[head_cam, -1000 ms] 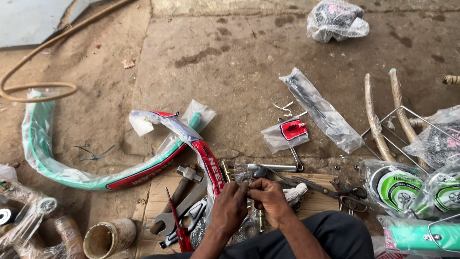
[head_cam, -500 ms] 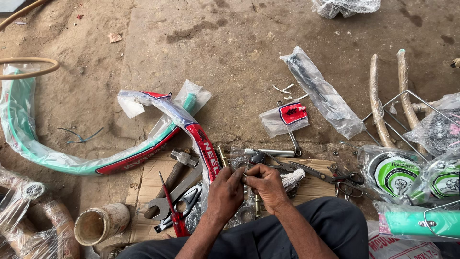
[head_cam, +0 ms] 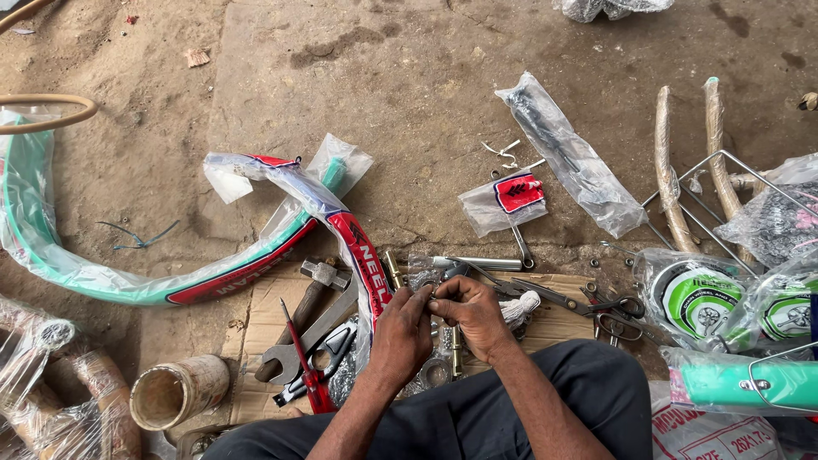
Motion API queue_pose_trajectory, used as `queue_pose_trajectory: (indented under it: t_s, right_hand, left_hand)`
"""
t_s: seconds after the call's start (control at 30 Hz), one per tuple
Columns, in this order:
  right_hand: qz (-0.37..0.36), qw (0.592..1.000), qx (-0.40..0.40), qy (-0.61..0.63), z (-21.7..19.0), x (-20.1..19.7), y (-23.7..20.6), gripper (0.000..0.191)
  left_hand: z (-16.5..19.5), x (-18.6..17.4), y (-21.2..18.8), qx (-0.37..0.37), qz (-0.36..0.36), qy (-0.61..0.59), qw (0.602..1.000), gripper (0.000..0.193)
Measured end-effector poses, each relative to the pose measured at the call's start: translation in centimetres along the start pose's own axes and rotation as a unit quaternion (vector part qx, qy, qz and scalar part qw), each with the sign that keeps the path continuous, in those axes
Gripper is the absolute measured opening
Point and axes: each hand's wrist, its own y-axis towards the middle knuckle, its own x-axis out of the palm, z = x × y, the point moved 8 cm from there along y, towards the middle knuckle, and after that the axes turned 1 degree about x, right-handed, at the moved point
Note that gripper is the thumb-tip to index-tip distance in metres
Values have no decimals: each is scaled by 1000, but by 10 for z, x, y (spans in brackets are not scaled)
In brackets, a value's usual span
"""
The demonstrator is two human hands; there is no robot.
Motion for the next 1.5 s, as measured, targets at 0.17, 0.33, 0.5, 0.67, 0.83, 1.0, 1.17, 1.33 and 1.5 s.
queue_pose_trajectory:
  t_s: [0.17, 0.33, 0.5, 0.67, 0.83, 1.0, 1.17, 1.33, 1.5]
  right_hand:
    - [-10, 998, -4, 63, 8, -3, 5, 18]
    - [-22, 990, 9, 140, 4, -4, 4, 17]
    - [-50, 972, 38, 225, 1, 0, -5, 11]
    - [-67, 971, -14, 227, -3, 3, -9, 14]
    - [-89, 982, -81, 145, -1, 9, -8, 14]
    - [-41, 991, -96, 85, 9, 5, -5, 15]
    - [-23, 985, -155, -79, 2, 12, -5, 10]
    - [-41, 994, -75, 71, 10, 25, -2, 15]
    - [-7, 999, 15, -30, 36, 27, 4, 20]
  left_hand:
    - [3, -4, 2, 5, 22, -42, 999, 34]
    - [0, -4, 6, -65, -16, -128, 990, 46]
    - [7, -3, 3, -23, -29, -196, 980, 31]
    - [-29, 25, -10, -227, -75, -348, 906, 21]
    - [-41, 24, -3, -215, -68, -358, 906, 28]
    - [-46, 18, -7, -245, -50, -331, 910, 29]
    - [-40, 6, 0, -210, -94, -232, 945, 27]
    - [-55, -3, -2, -257, -54, -230, 937, 23]
    - [-104, -58, -21, -274, 258, -237, 895, 21]
